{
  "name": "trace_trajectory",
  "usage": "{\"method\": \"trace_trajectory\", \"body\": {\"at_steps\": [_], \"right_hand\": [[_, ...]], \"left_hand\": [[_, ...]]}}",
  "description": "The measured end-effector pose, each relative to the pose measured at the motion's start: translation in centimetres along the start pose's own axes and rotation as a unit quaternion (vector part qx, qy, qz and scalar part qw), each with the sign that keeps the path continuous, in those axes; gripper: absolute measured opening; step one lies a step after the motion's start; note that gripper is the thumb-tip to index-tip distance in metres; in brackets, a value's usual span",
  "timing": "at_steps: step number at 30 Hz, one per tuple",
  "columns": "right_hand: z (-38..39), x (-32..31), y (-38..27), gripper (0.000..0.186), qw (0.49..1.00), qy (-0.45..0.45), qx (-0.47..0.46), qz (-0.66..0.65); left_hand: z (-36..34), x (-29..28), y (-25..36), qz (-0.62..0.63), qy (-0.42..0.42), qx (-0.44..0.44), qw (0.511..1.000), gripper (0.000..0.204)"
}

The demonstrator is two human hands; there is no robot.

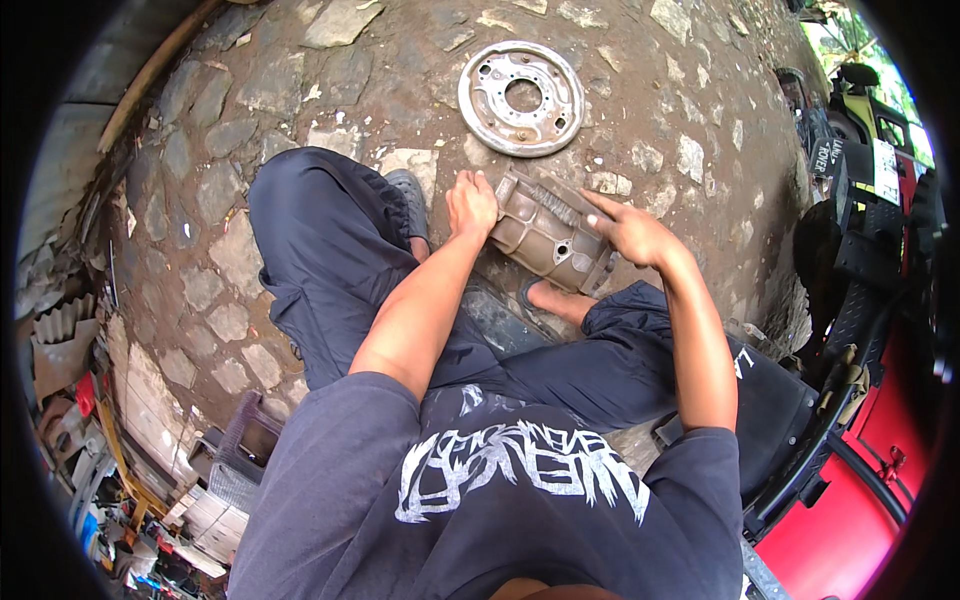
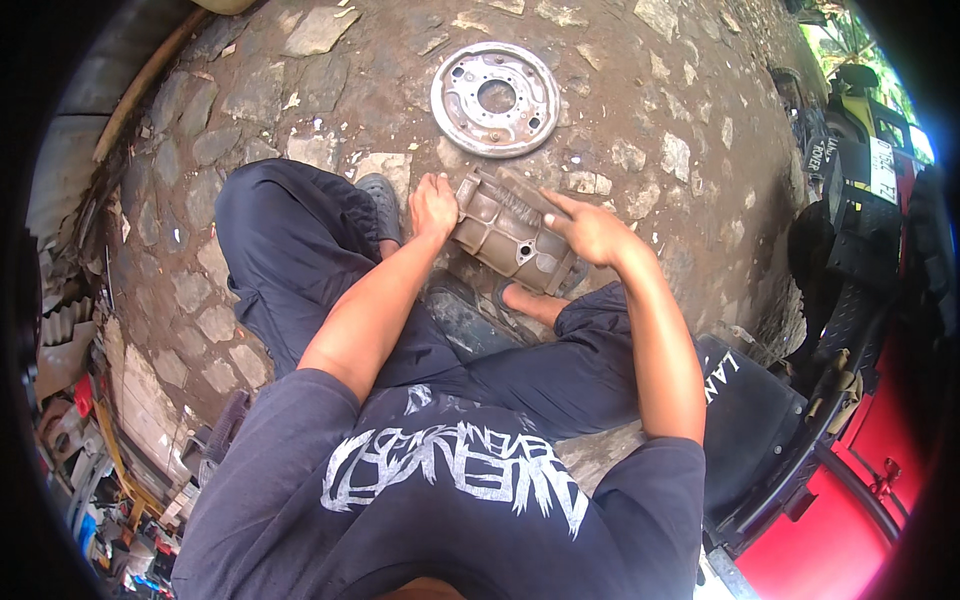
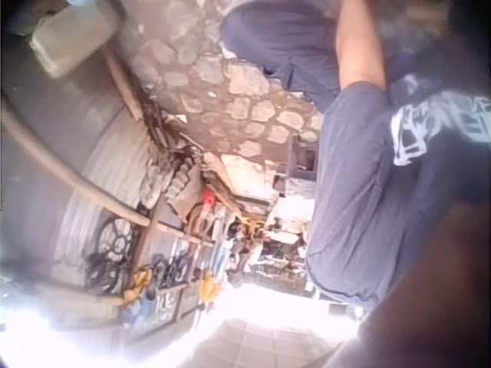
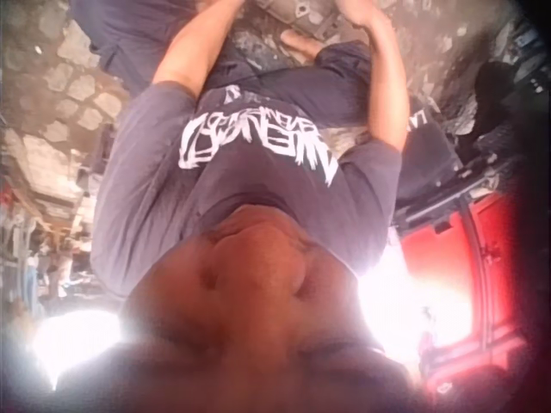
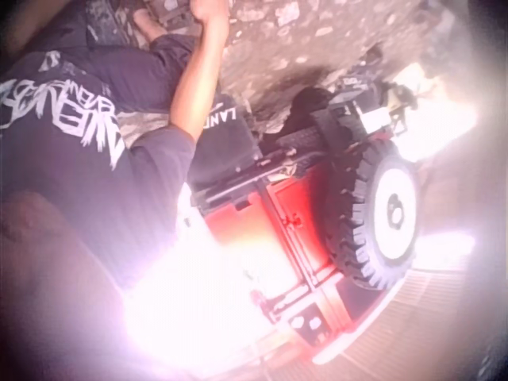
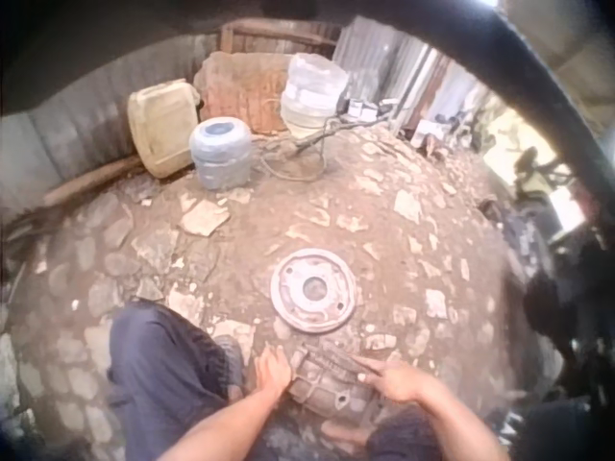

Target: The person sits on the ground and uses a metal file to scrape and smooth the surface of a mechanical housing. They repeatedly reposition the part and file different areas, occasionally pausing to inspect the surface.

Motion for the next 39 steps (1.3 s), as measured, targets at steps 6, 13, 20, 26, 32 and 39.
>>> {"method": "trace_trajectory", "body": {"at_steps": [6,13,20,26,32,39], "right_hand": [[0.6,0.5,-1.1,0.057,1.0,0.001,-0.009,0.004],[-5.8,0.8,-1.9,0.058,0.997,-0.028,0.042,0.061],[-1.7,7.9,-3.4,0.06,0.982,0.173,0.071,-0.014],[-0.4,3.0,-2.5,0.057,0.996,0.046,0.08,-0.009],[-5.9,0.0,-6.3,0.058,0.979,-0.074,0.177,0.073],[-6.2,7.6,-6.1,0.057,0.982,0.174,0.072,0.026]], "left_hand": [[0.1,0.2,-0.1,0.018,0.018,-0.003,1.0,0.04],[0.1,0.1,0.3,0.008,0.004,-0.001,1.0,0.041],[0.3,0.1,0.2,0.02,0.029,-0.01,0.999,0.038],[-0.1,0.8,-0.3,0.002,0.042,-0.002,0.999,0.039],[-0.2,0.7,-0.1,0.0,-0.012,-0.012,1.0,0.044],[-0.1,0.5,-0.2,0.027,-0.009,-0.04,0.999,0.041]]}}
Point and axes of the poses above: each hand's wrist, its own z-axis away from the middle knuckle, its own x-axis out of the palm, y = z × x, the point moved 2 cm from there along -z, towards the middle knuckle, and after that the axes turned 8 degrees about -z, right-handed, at the moved point
